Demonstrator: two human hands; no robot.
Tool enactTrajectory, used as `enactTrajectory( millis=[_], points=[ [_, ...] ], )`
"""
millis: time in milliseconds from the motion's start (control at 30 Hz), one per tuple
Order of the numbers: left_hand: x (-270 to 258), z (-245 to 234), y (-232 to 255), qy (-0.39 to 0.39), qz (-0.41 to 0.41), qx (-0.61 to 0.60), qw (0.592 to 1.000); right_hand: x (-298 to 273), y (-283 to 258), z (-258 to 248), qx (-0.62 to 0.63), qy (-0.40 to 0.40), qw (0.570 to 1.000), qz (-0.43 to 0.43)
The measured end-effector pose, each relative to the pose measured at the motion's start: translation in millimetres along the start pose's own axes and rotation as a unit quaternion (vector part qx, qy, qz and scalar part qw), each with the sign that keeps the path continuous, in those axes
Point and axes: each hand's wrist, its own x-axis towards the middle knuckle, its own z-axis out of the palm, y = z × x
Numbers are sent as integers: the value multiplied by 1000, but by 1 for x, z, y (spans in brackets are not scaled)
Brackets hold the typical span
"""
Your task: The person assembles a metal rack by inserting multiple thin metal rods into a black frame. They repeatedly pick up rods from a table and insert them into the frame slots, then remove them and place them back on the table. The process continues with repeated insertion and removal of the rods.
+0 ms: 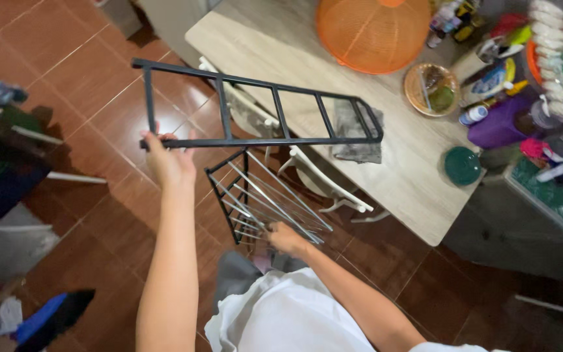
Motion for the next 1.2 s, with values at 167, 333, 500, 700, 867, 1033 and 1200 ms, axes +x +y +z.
enactTrajectory(
  millis=[167, 333, 500, 700, 867, 1033, 1200],
  points=[
    [100, 22, -72, -20, -55, 35, 998, -17, -24, 5, 38, 8, 999, -2],
    [192, 43, -116, -85, -174, 153, 969, 1, -30, 18, 14, 53, 998, 13],
    [256, 73, -139, -189, -310, 309, 879, 41, -38, 37, 6, 156, 985, -74],
    [270, 48, -133, -345, -35, 771, 535, 35, -86, 52, 12, 201, 980, -3],
    [236, -33, -66, -282, -97, 733, 612, 0, -140, 49, 66, 187, 979, 48],
    [216, -81, -31, -306, -189, 645, 674, -32, -160, 45, 96, 105, 986, 91],
    [182, -89, -8, -368, -255, 482, 753, -56, -152, 50, 214, 60, 973, 65]
  ],
)
